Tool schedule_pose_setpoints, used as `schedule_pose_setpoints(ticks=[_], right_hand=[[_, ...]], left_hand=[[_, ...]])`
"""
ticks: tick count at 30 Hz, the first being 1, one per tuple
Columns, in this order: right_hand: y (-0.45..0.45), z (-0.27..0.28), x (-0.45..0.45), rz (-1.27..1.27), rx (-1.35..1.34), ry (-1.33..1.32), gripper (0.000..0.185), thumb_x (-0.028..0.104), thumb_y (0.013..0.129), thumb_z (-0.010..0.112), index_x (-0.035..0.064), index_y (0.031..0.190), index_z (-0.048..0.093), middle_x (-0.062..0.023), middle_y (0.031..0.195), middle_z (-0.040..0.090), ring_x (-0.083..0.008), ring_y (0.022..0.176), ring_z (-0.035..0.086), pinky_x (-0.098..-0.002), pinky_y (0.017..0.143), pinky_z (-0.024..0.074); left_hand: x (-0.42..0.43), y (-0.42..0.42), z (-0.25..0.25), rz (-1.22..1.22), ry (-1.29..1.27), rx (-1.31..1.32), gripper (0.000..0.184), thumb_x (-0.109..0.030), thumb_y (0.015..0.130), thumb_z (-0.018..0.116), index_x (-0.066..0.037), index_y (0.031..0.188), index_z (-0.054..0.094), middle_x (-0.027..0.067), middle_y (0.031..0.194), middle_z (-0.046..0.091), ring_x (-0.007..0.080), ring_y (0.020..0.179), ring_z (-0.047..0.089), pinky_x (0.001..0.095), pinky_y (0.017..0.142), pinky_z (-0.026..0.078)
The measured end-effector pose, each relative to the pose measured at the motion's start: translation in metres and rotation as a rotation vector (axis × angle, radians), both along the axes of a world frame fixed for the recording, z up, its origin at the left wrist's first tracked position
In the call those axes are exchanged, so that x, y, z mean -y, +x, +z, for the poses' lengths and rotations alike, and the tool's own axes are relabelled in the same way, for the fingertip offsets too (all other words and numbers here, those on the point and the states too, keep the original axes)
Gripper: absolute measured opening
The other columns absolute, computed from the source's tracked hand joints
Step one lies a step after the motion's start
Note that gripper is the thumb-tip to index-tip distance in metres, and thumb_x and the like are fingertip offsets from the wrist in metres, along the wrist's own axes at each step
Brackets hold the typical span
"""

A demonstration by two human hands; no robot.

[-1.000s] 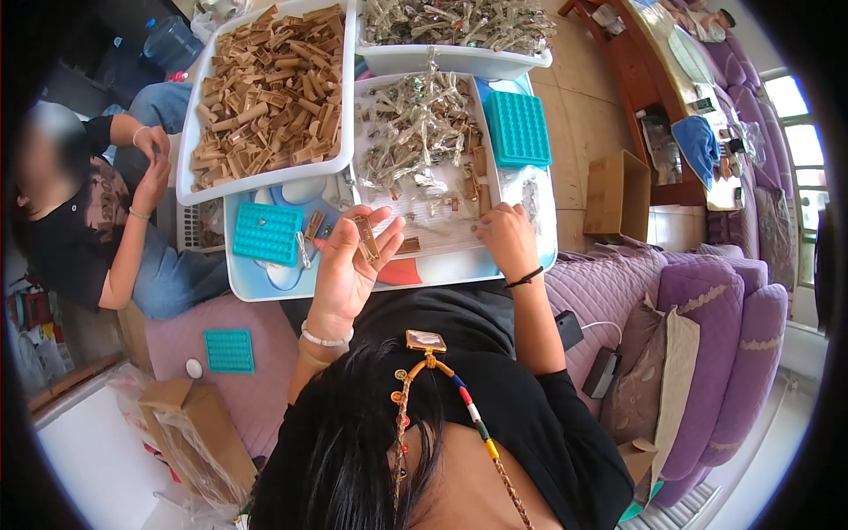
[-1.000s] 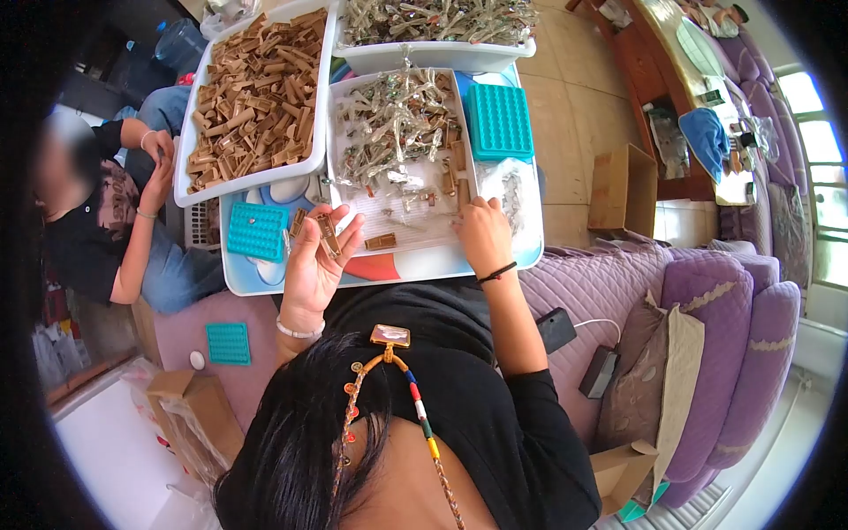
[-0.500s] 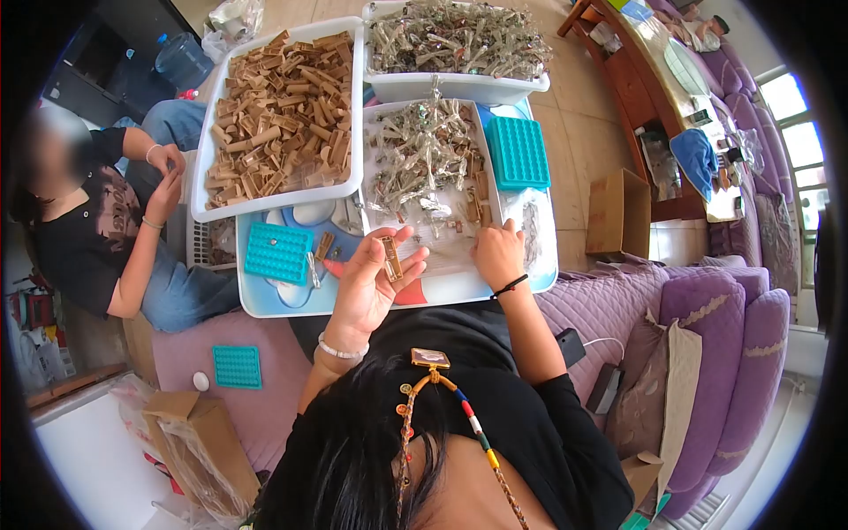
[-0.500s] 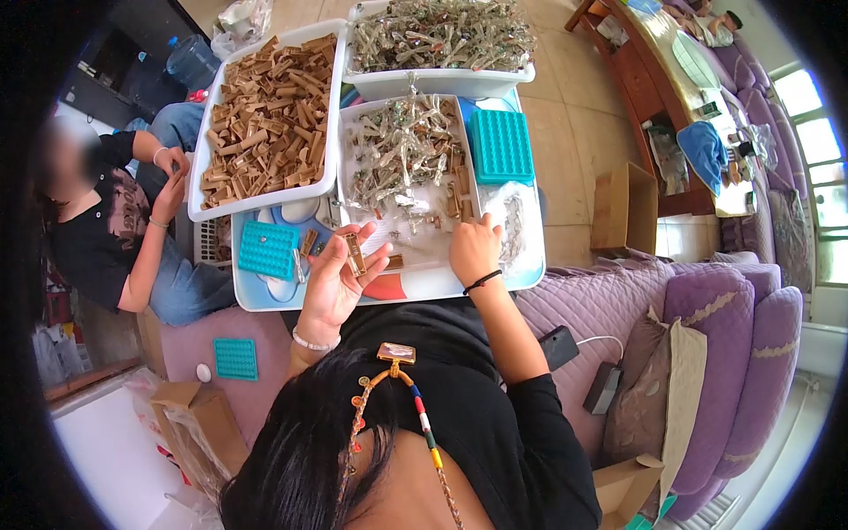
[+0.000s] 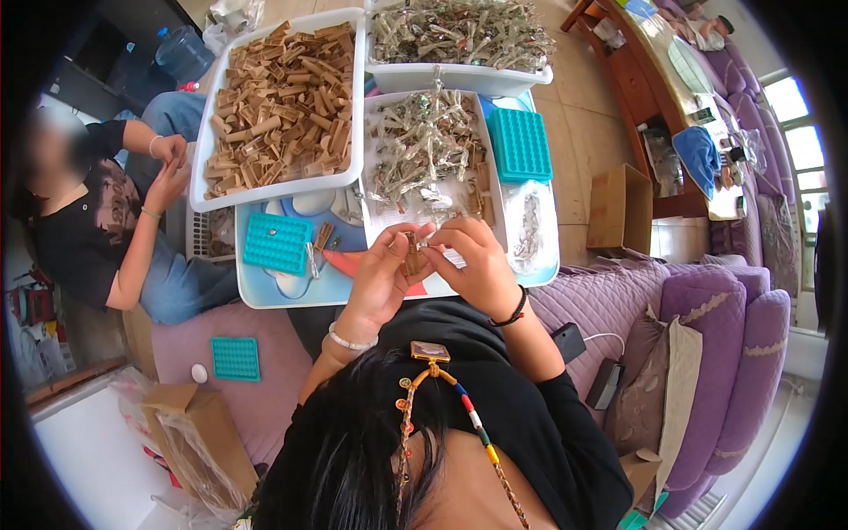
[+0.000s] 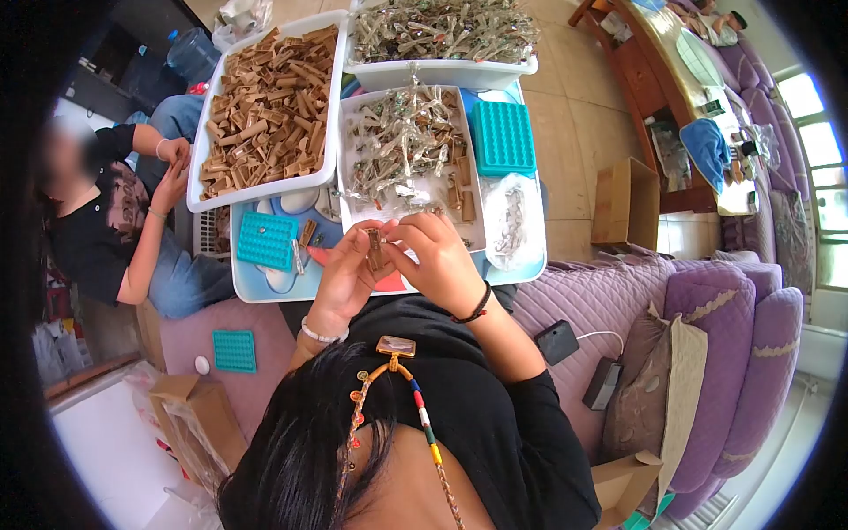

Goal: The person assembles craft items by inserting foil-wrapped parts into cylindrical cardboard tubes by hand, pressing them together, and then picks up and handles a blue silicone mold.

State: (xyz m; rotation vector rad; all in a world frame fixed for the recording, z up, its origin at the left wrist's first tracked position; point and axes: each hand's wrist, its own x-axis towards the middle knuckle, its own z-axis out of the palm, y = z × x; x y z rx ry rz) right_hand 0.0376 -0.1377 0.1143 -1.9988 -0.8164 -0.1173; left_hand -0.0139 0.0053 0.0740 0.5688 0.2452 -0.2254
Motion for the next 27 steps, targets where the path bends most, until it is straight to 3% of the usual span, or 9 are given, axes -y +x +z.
schedule_pose_setpoints(ticks=[5,9,18,20,23,25,27], right_hand=[[0.001,-0.002,-0.006,0.054,0.108,-0.055,0.015,0.003,0.066,0.062,0.003,0.08,0.057,-0.0084,0.079,0.055,-0.0245,0.072,0.053,-0.0317,0.064,0.042],[0.0,-0.002,-0.002,0.095,0.155,-0.092,0.016,0.002,0.066,0.062,0.0028,0.081,0.057,-0.0078,0.079,0.056,-0.0236,0.07,0.053,-0.0316,0.064,0.0414],[-0.002,0.002,0.001,0.08,0.071,-0.024,0.017,-0.001,0.066,0.061,0.0016,0.083,0.059,-0.008,0.078,0.056,-0.0226,0.068,0.053,-0.0302,0.06,0.0426],[-0.001,0.004,0.004,0.054,0.034,0.06,0.02,0.001,0.065,0.061,0.0023,0.084,0.058,-0.0086,0.08,0.056,-0.0242,0.071,0.053,-0.0333,0.063,0.0433],[0.008,-0.002,0.029,-0.133,0.029,0.0,0.014,-0.004,0.067,0.059,0.0006,0.08,0.058,-0.0099,0.079,0.057,-0.0217,0.075,0.055,-0.0282,0.066,0.0442],[0.019,-0.004,0.053,-0.379,-0.109,-0.021,0.011,-0.002,0.067,0.059,0.0001,0.077,0.058,-0.0084,0.075,0.057,-0.0179,0.067,0.056,-0.0272,0.061,0.0443],[0.032,-0.023,0.091,-0.488,-0.112,-0.301,0.011,0.005,0.068,0.06,0.001,0.078,0.059,-0.0097,0.074,0.056,-0.0194,0.059,0.053,-0.0285,0.055,0.0428]], left_hand=[[0.0,-0.003,0.0,-0.056,0.021,0.053,0.033,-0.028,0.085,0.045,-0.003,0.107,0.041,0.0095,0.106,0.051,0.0169,0.09,0.055,0.032,0.081,0.045],[0.0,-0.003,0.004,-0.062,0.033,0.077,0.033,-0.029,0.085,0.044,-0.003,0.107,0.041,0.0108,0.109,0.05,0.0169,0.092,0.054,0.0318,0.081,0.045],[0.001,-0.002,0.01,-0.036,0.03,0.111,0.034,-0.03,0.086,0.041,-0.004,0.109,0.04,0.0134,0.119,0.042,0.02,0.098,0.051,0.0346,0.086,0.042],[-0.001,-0.002,0.009,-0.067,-0.025,0.14,0.035,-0.03,0.086,0.04,-0.004,0.11,0.039,0.0136,0.12,0.041,0.0251,0.101,0.05,0.0366,0.087,0.041],[-0.002,-0.002,0.013,-0.033,-0.03,0.114,0.036,-0.031,0.087,0.038,-0.004,0.111,0.038,0.0136,0.122,0.04,0.0302,0.103,0.048,0.0381,0.088,0.041],[-0.006,-0.002,0.011,-0.028,-0.037,0.117,0.036,-0.03,0.087,0.037,-0.004,0.112,0.038,0.0133,0.122,0.039,0.0332,0.105,0.046,0.0392,0.088,0.041],[-0.009,-0.001,0.009,0.0,-0.038,0.112,0.035,-0.029,0.087,0.037,-0.004,0.112,0.038,0.0133,0.123,0.039,0.0328,0.104,0.047,0.0395,0.087,0.041]])
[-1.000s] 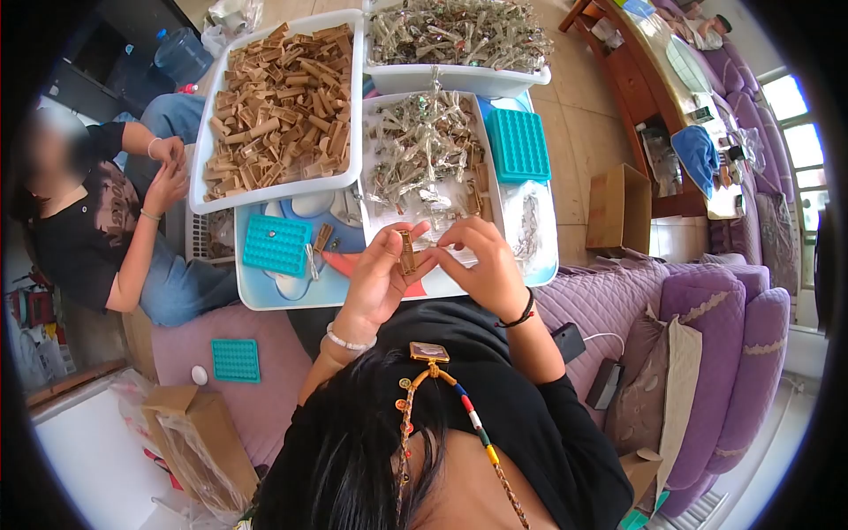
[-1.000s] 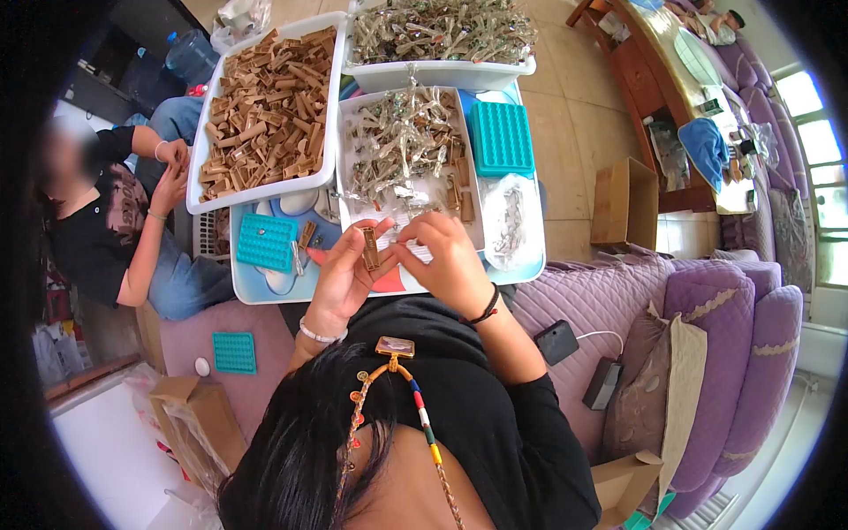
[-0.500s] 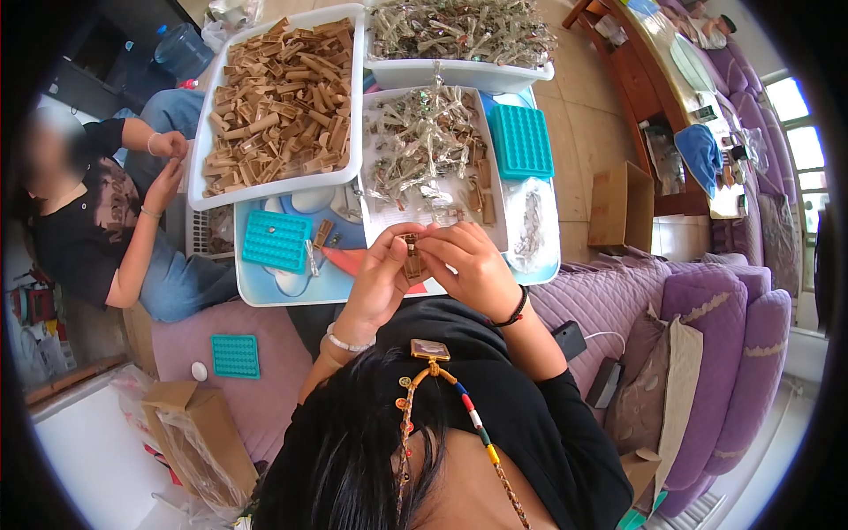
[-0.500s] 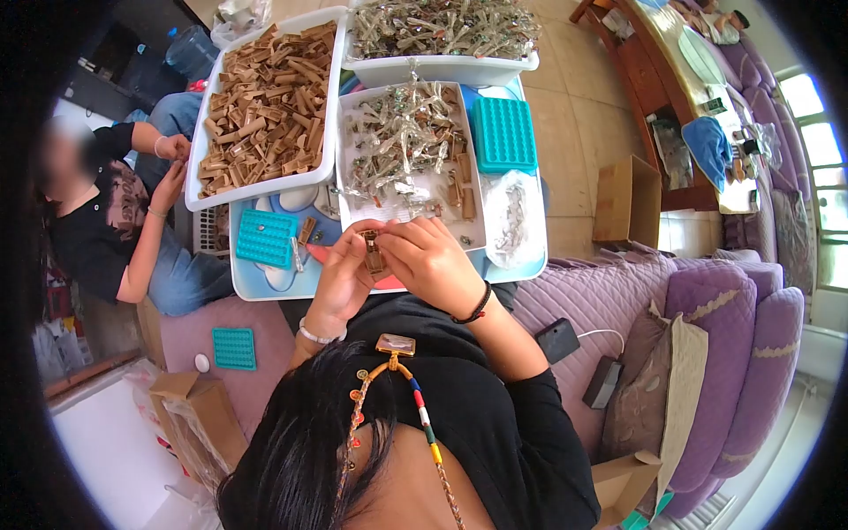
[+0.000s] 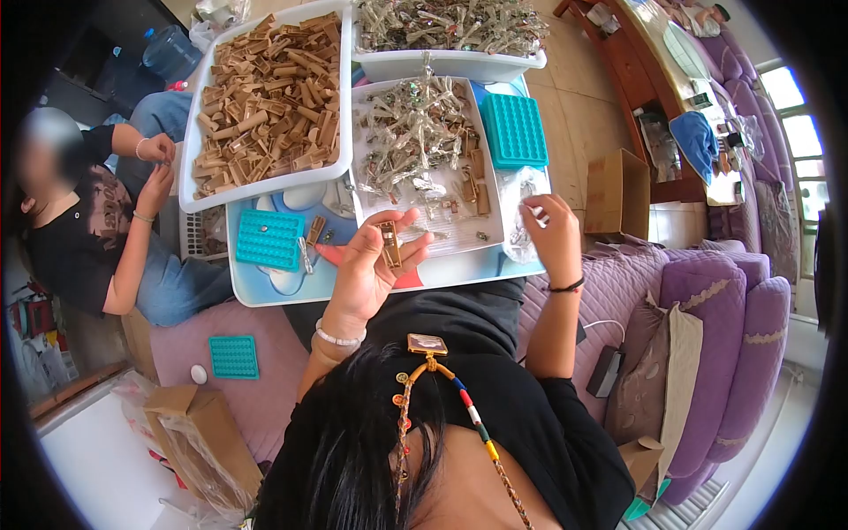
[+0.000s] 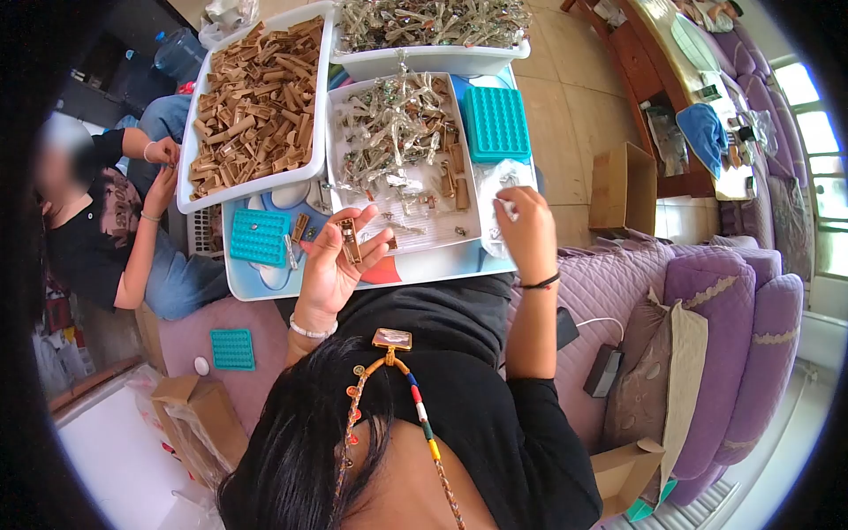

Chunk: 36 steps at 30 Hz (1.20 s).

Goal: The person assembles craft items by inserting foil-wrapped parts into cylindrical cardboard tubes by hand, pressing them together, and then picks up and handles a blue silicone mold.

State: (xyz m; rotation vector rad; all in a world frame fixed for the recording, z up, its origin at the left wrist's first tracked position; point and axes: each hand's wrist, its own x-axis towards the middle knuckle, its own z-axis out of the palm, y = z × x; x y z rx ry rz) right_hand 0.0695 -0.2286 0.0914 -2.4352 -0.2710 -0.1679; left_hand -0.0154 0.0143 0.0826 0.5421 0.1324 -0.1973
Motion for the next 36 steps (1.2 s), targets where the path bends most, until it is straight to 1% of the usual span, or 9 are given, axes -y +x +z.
schedule_pose_setpoints(ticks=[1,4,8,11,14,16,20,30,36], right_hand=[[0.003,-0.014,0.018,-0.018,-0.081,-0.105,0.013,0.007,0.067,0.06,0.0016,0.079,0.06,-0.0109,0.074,0.057,-0.021,0.06,0.053,-0.0298,0.058,0.0432],[0.009,-0.04,0.038,0.046,-0.244,-0.166,0.013,0.005,0.064,0.06,0.0025,0.076,0.059,-0.0119,0.079,0.058,-0.0278,0.082,0.052,-0.0351,0.073,0.0412],[0.006,-0.04,0.027,0.064,-0.176,-0.134,0.011,0.006,0.065,0.06,0.0024,0.076,0.059,-0.0111,0.077,0.057,-0.027,0.077,0.053,-0.0346,0.07,0.0418],[0.001,-0.021,0.002,0.005,-0.009,-0.017,0.006,0.004,0.069,0.058,0.0023,0.074,0.057,-0.0094,0.071,0.055,-0.023,0.064,0.051,-0.0312,0.06,0.042],[-0.003,-0.025,-0.024,0.145,-0.195,0.152,0.007,0.005,0.068,0.058,0.0015,0.075,0.057,-0.009,0.072,0.055,-0.0239,0.069,0.053,-0.0309,0.064,0.0431],[0.002,-0.04,-0.034,0.285,-0.017,0.028,0.01,0.004,0.068,0.058,0.0011,0.077,0.058,-0.0102,0.072,0.056,-0.0231,0.066,0.052,-0.0309,0.062,0.0425],[0.019,-0.065,-0.044,0.127,0.086,-0.313,0.008,0.01,0.065,0.06,0.0067,0.071,0.064,-0.0026,0.082,0.055,-0.0249,0.08,0.046,-0.0338,0.072,0.0374],[0.026,-0.073,-0.041,0.161,0.076,-0.385,0.011,0.012,0.065,0.059,0.0134,0.074,0.065,0.0025,0.082,0.053,-0.0212,0.084,0.044,-0.0358,0.071,0.0328],[0.03,-0.083,-0.041,0.188,0.134,-0.428,0.007,0.013,0.065,0.056,0.0129,0.067,0.063,0.0024,0.082,0.053,-0.0198,0.085,0.043,-0.0392,0.073,0.0259]], left_hand=[[-0.001,0.001,0.0,-0.002,0.009,0.004,0.034,-0.029,0.088,0.037,-0.004,0.112,0.038,0.0133,0.123,0.039,0.0327,0.103,0.048,0.0392,0.087,0.042],[0.0,0.002,-0.002,-0.006,-0.008,-0.008,0.034,-0.029,0.088,0.037,-0.004,0.112,0.038,0.0137,0.122,0.04,0.0325,0.103,0.048,0.0387,0.087,0.042],[0.0,0.003,-0.002,-0.01,-0.014,-0.025,0.035,-0.029,0.087,0.037,-0.004,0.112,0.038,0.0139,0.121,0.041,0.0323,0.102,0.049,0.0385,0.087,0.042],[-0.005,0.002,-0.003,0.014,0.005,-0.033,0.034,-0.028,0.088,0.037,-0.004,0.112,0.039,0.0148,0.12,0.041,0.0323,0.101,0.05,0.0382,0.086,0.043],[-0.01,0.003,-0.004,0.093,0.009,-0.064,0.033,-0.026,0.088,0.036,-0.002,0.112,0.04,0.0166,0.116,0.044,0.0325,0.096,0.053,0.0366,0.08,0.047],[-0.016,0.002,-0.007,0.096,0.007,-0.051,0.033,-0.026,0.088,0.037,-0.002,0.112,0.039,0.0167,0.116,0.045,0.0324,0.094,0.054,0.0359,0.079,0.048],[-0.025,-0.002,-0.008,0.124,0.03,-0.052,0.033,-0.026,0.088,0.037,-0.002,0.111,0.04,0.0165,0.113,0.047,0.031,0.088,0.057,0.0327,0.073,0.051],[-0.029,-0.004,-0.009,0.152,0.052,-0.07,0.031,-0.025,0.088,0.037,-0.003,0.11,0.041,0.0165,0.11,0.049,0.0301,0.084,0.058,0.0313,0.069,0.052],[-0.045,-0.007,-0.01,0.237,0.03,-0.069,0.031,-0.024,0.088,0.038,-0.002,0.11,0.041,0.0168,0.11,0.049,0.0304,0.084,0.058,0.0312,0.068,0.053]])
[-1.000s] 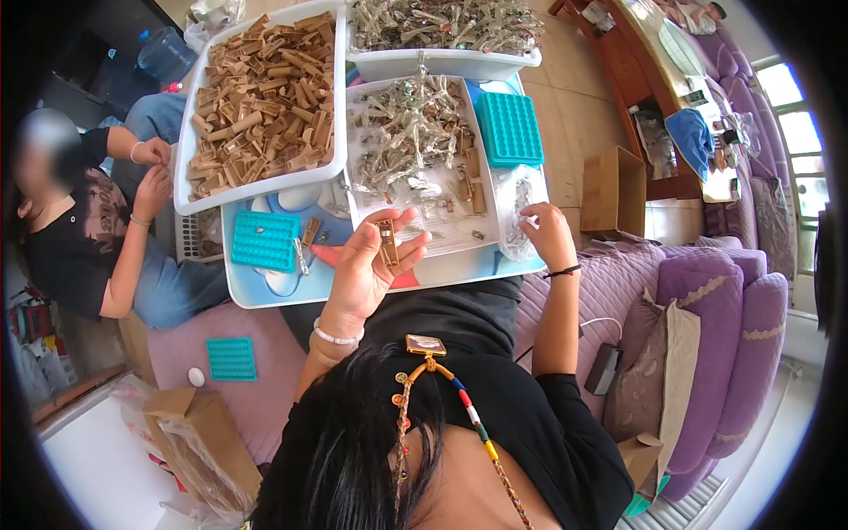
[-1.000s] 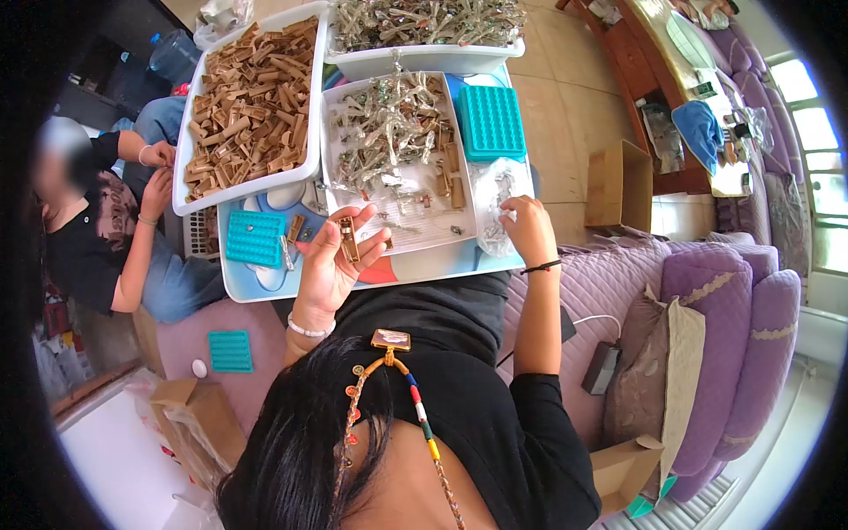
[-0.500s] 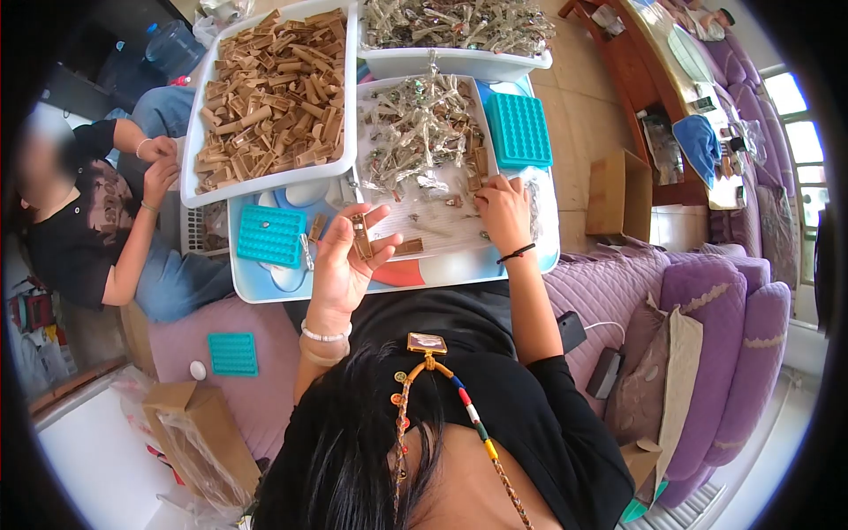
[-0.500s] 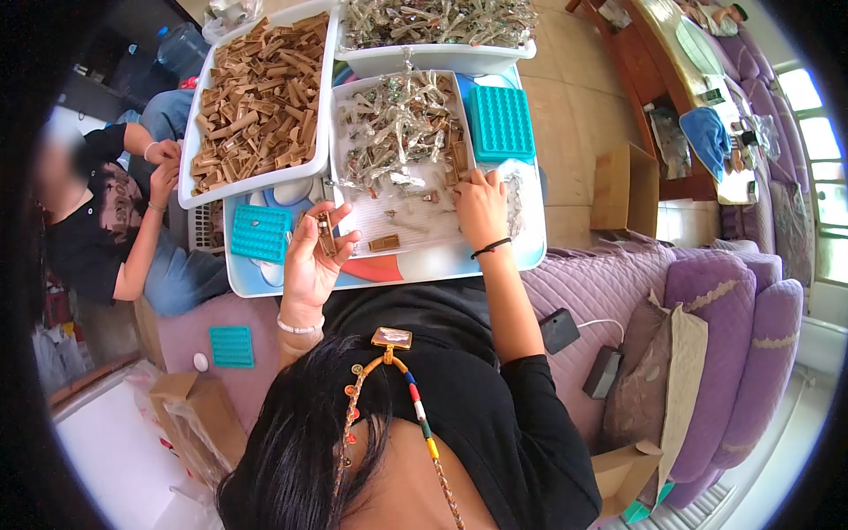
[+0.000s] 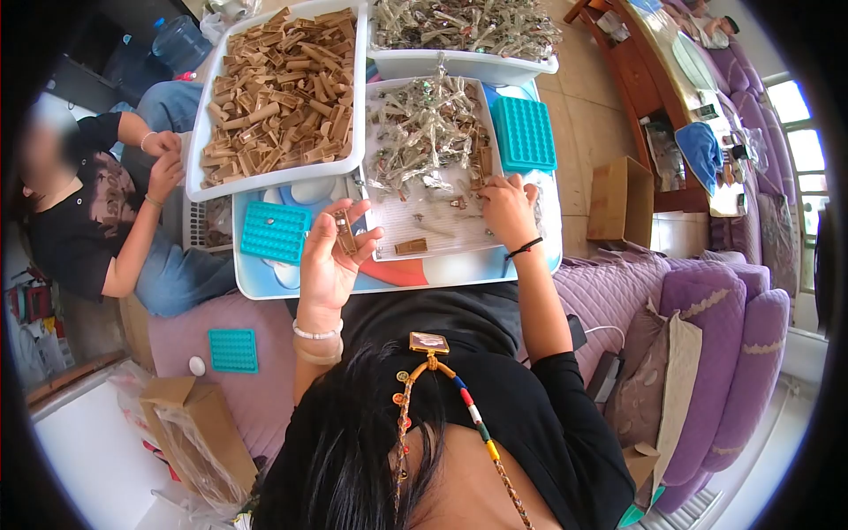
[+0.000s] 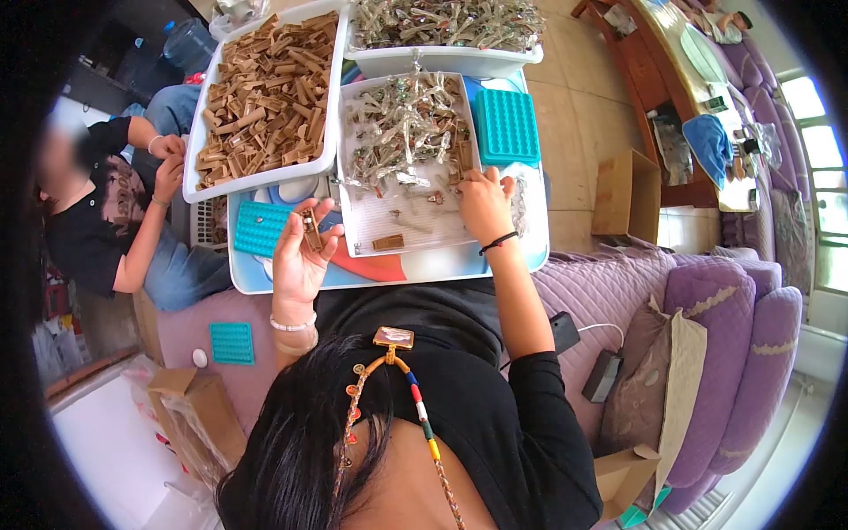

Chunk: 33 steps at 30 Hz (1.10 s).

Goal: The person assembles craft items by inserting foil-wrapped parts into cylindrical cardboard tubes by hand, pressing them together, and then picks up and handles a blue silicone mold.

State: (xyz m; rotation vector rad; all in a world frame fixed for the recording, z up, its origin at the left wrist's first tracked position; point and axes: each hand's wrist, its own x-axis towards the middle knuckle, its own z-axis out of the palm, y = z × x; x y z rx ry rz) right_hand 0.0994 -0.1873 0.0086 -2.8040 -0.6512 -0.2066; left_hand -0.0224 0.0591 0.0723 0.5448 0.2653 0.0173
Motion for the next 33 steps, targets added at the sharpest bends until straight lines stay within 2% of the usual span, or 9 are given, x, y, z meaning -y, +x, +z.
schedule_pose_setpoints(ticks=[6,9,11,18,20,21,24,27,33], right_hand=[[0.002,0.008,-0.002,0.028,-0.104,-0.067,0.004,0.014,0.065,0.057,0.0112,0.065,0.061,0.0003,0.082,0.054,-0.0195,0.087,0.043,-0.0409,0.075,0.0259],[-0.002,0.008,-0.006,0.054,-0.055,-0.124,0.007,0.012,0.065,0.055,0.0105,0.07,0.06,-0.0014,0.083,0.053,-0.0196,0.089,0.043,-0.0417,0.08,0.026],[-0.005,0.003,-0.008,0.095,0.088,-0.228,0.01,0.01,0.067,0.052,0.0103,0.074,0.058,-0.003,0.082,0.051,-0.0197,0.091,0.043,-0.0427,0.084,0.0251],[-0.005,0.017,-0.005,0.147,0.118,-0.219,0.009,0.008,0.067,0.049,0.0112,0.073,0.056,-0.0025,0.081,0.05,-0.0186,0.089,0.044,-0.0431,0.085,0.0249],[-0.011,0.042,-0.014,0.033,0.158,-0.103,0.007,0.01,0.068,0.052,0.0117,0.074,0.057,-0.0012,0.078,0.05,-0.0173,0.085,0.046,-0.0417,0.083,0.0255],[-0.018,0.06,-0.02,0.04,0.18,0.095,0.006,0.011,0.069,0.057,0.0113,0.075,0.058,-0.0007,0.077,0.051,-0.0168,0.079,0.048,-0.0391,0.08,0.0267],[-0.042,0.106,-0.04,0.24,0.127,0.431,0.013,0.007,0.067,0.061,0.0093,0.08,0.059,-0.0016,0.079,0.053,-0.0173,0.075,0.05,-0.0339,0.075,0.0309],[-0.058,0.116,-0.054,0.408,0.093,0.516,0.017,0.005,0.066,0.063,0.0058,0.082,0.061,-0.0026,0.078,0.052,-0.0189,0.071,0.048,-0.0306,0.068,0.0342],[-0.063,0.108,-0.06,0.452,0.037,0.526,0.018,0.004,0.066,0.063,0.0059,0.084,0.061,-0.0027,0.077,0.052,-0.0181,0.069,0.048,-0.0292,0.065,0.0348]], left_hand=[[0.013,0.0,-0.001,-0.085,0.008,-0.007,0.033,-0.027,0.087,0.04,-0.003,0.11,0.041,0.0169,0.11,0.049,0.0298,0.084,0.058,0.0314,0.068,0.053],[0.024,0.001,0.001,-0.111,0.027,-0.036,0.035,-0.029,0.087,0.04,-0.003,0.11,0.041,0.017,0.11,0.049,0.03,0.083,0.058,0.0315,0.068,0.053],[0.028,0.003,0.001,-0.173,0.012,-0.032,0.035,-0.029,0.087,0.04,-0.003,0.109,0.041,0.0171,0.11,0.049,0.0306,0.082,0.059,0.0314,0.068,0.053],[0.041,0.002,0.005,-0.23,0.021,-0.042,0.034,-0.03,0.087,0.038,-0.003,0.108,0.041,0.0168,0.11,0.05,0.032,0.082,0.059,0.0333,0.068,0.052],[0.041,0.003,0.004,-0.232,0.023,-0.04,0.034,-0.029,0.088,0.038,-0.003,0.108,0.041,0.0166,0.11,0.05,0.0318,0.082,0.059,0.0333,0.068,0.052],[0.041,0.002,0.004,-0.234,0.036,-0.038,0.034,-0.03,0.087,0.038,-0.003,0.108,0.041,0.0166,0.111,0.049,0.0317,0.082,0.059,0.0329,0.068,0.052],[0.045,0.003,0.009,-0.244,0.06,-0.047,0.035,-0.031,0.087,0.038,-0.003,0.108,0.041,0.0155,0.109,0.05,0.0294,0.082,0.059,0.0323,0.067,0.052],[0.048,0.001,0.009,-0.25,0.088,-0.051,0.035,-0.032,0.088,0.038,-0.003,0.107,0.041,0.0123,0.103,0.052,0.0249,0.079,0.06,0.0319,0.067,0.051],[0.049,-0.001,0.015,-0.243,0.114,-0.046,0.033,-0.031,0.088,0.037,-0.003,0.106,0.041,0.0076,0.093,0.053,0.0193,0.076,0.06,0.0323,0.068,0.051]])
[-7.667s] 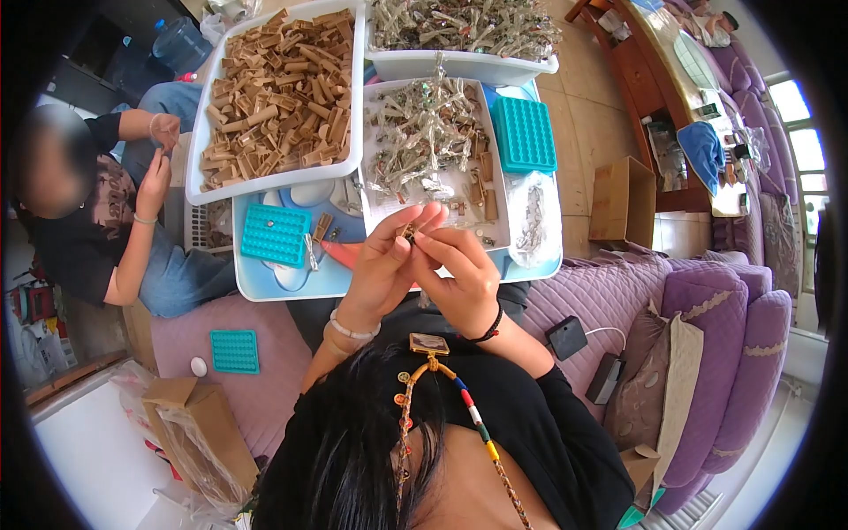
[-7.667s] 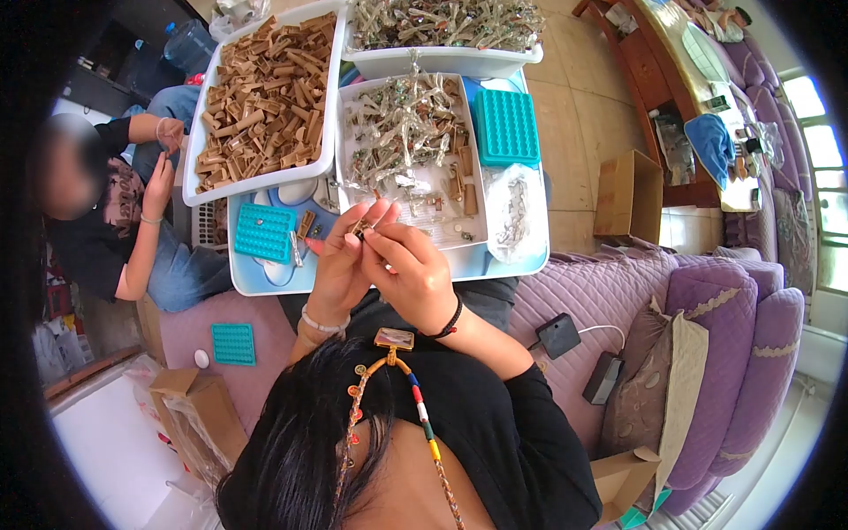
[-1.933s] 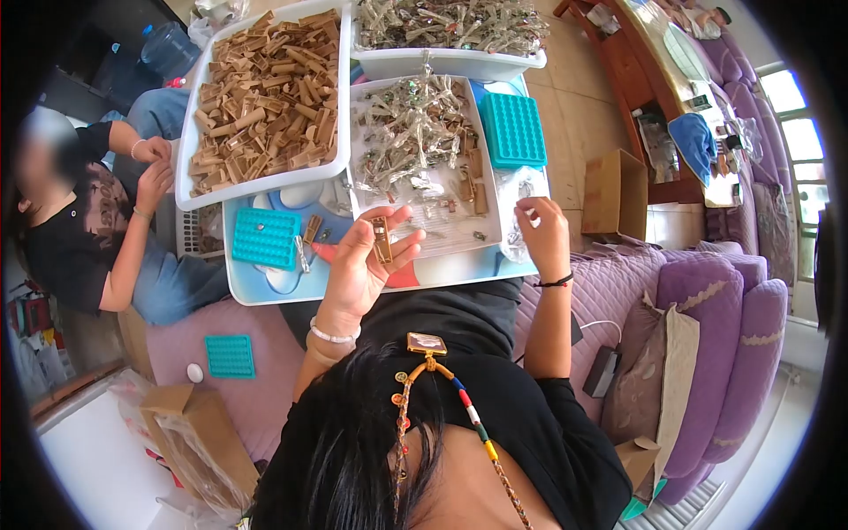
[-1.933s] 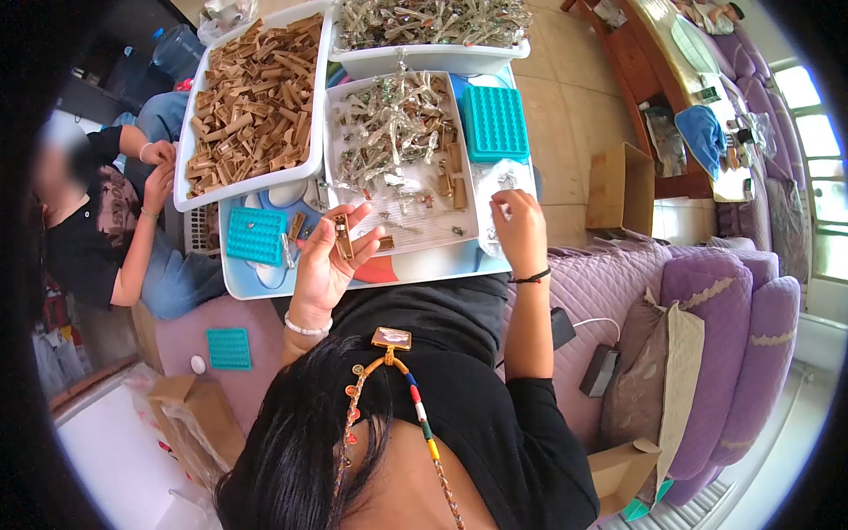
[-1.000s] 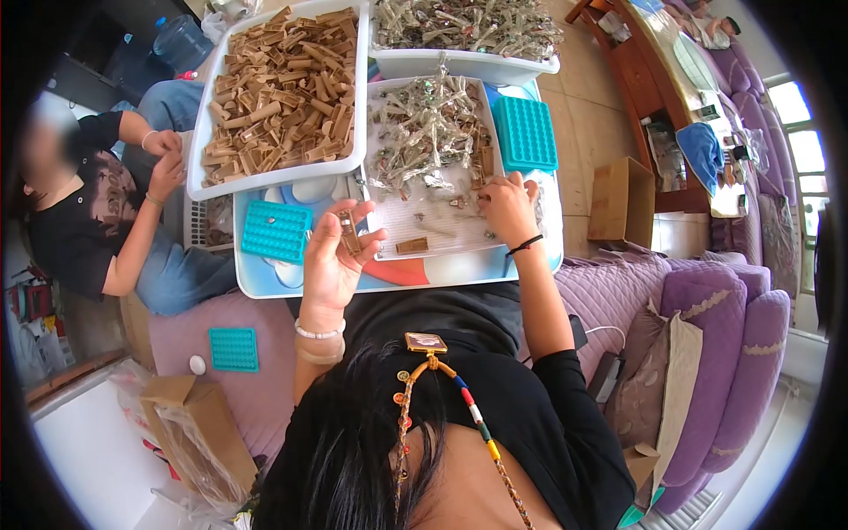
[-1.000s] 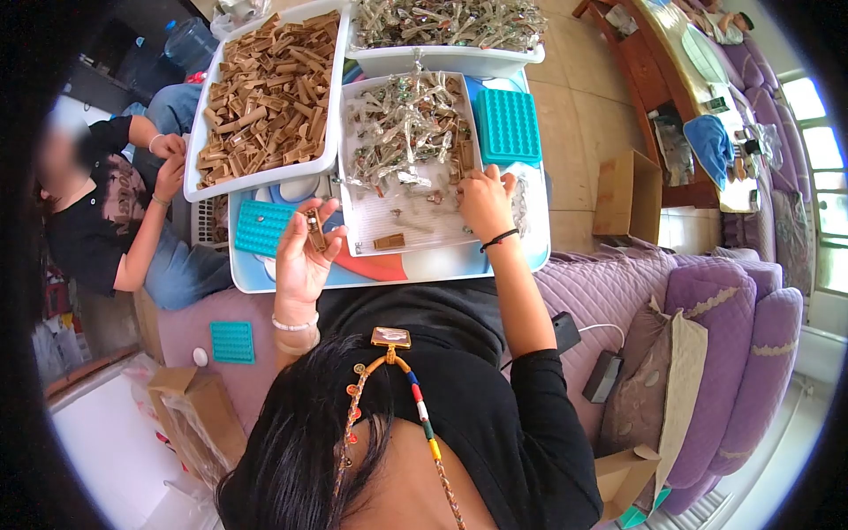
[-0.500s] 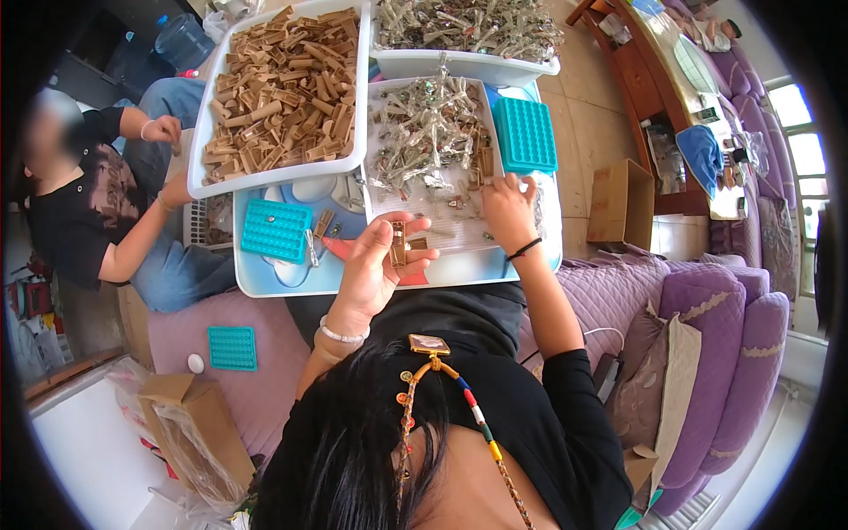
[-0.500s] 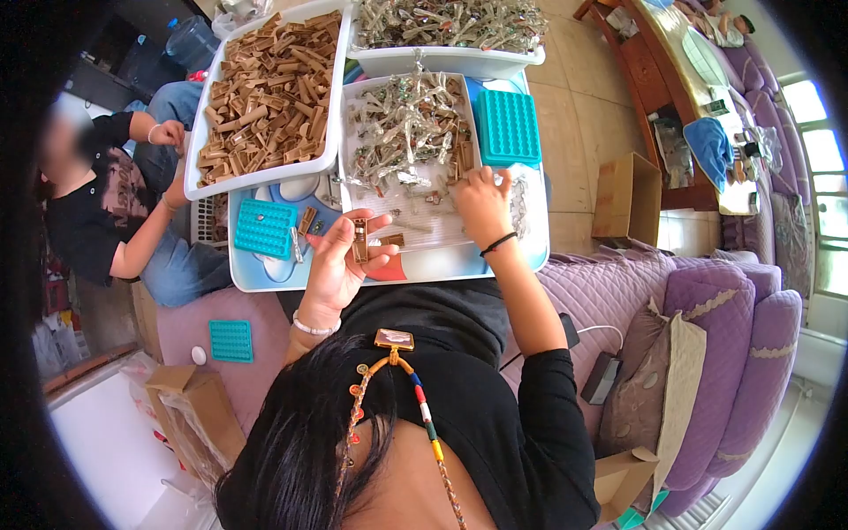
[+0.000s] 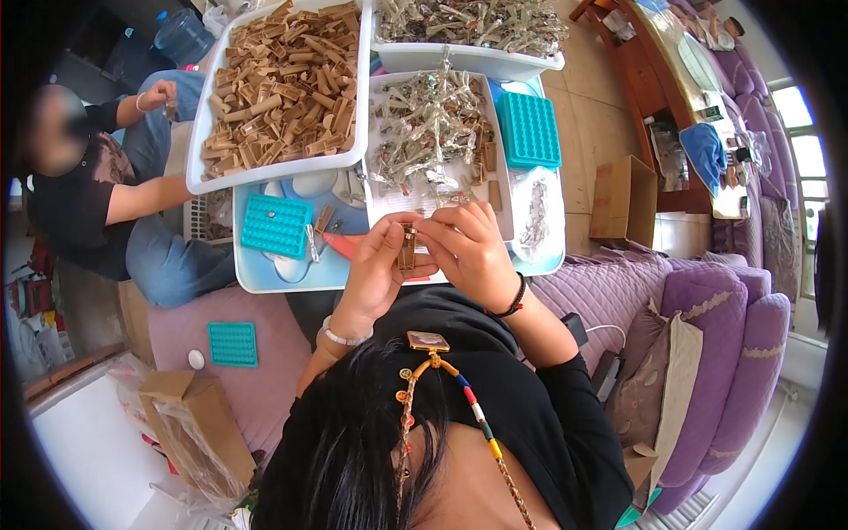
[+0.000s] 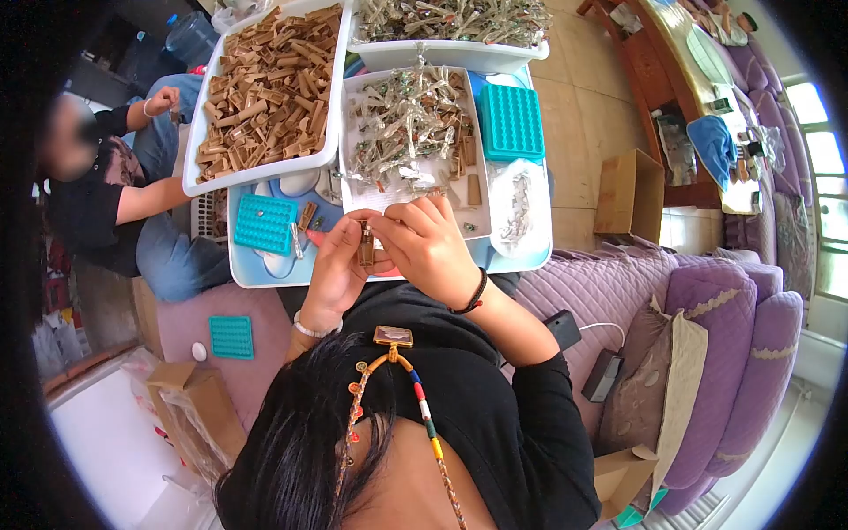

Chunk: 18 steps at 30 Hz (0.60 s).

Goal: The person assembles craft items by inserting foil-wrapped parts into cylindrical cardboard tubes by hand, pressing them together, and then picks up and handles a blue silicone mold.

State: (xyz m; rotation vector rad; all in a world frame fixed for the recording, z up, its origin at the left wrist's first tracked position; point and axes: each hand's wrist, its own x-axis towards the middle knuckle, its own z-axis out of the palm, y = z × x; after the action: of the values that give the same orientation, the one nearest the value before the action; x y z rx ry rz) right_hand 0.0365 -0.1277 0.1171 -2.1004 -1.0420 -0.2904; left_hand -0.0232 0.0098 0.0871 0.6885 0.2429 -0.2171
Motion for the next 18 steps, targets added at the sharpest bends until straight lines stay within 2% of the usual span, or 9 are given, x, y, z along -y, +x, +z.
schedule_pose_setpoints(ticks=[8,11,13,18], right_hand=[[-0.0006,0.0024,0.0,0.041,-0.023,-0.018,0.016,0.003,0.065,0.063,0.0056,0.08,0.062,-0.0027,0.079,0.055,-0.0189,0.07,0.049,-0.0295,0.067,0.0374],[0.0011,-0.001,-0.0008,0.041,-0.153,0.037,0.014,0.002,0.064,0.064,0.0054,0.078,0.063,-0.0045,0.08,0.056,-0.0201,0.072,0.051,-0.0296,0.066,0.0395],[0.0016,-0.0029,-0.0017,0.03,-0.35,0.181,0.014,0.002,0.065,0.064,0.0051,0.078,0.063,-0.0063,0.079,0.056,-0.021,0.073,0.052,-0.0297,0.064,0.0415],[0.0062,-0.001,-0.0006,0.075,-0.424,0.098,0.014,0.003,0.065,0.065,0.0039,0.079,0.063,-0.0072,0.077,0.055,-0.0212,0.073,0.053,-0.0283,0.064,0.0424]], left_hand=[[0.0028,0.0005,0.0035,0.009,0.044,0.034,0.034,-0.03,0.089,0.036,-0.001,0.106,0.041,0.0088,0.093,0.053,0.0204,0.08,0.059,0.0333,0.072,0.05],[0.001,-0.0007,0.001,0.0,0.085,0.056,0.035,-0.03,0.089,0.035,-0.001,0.107,0.04,0.0094,0.093,0.054,0.0204,0.08,0.059,0.0328,0.073,0.05],[0.0,-0.0011,0.0029,-0.015,0.095,0.06,0.036,-0.03,0.089,0.035,-0.001,0.108,0.04,0.0095,0.092,0.054,0.0202,0.08,0.059,0.0323,0.072,0.05],[-0.0013,-0.0027,-0.001,-0.033,0.168,0.032,0.037,-0.031,0.089,0.035,0.0,0.109,0.04,0.0095,0.091,0.054,0.0203,0.077,0.059,0.0302,0.068,0.05]])
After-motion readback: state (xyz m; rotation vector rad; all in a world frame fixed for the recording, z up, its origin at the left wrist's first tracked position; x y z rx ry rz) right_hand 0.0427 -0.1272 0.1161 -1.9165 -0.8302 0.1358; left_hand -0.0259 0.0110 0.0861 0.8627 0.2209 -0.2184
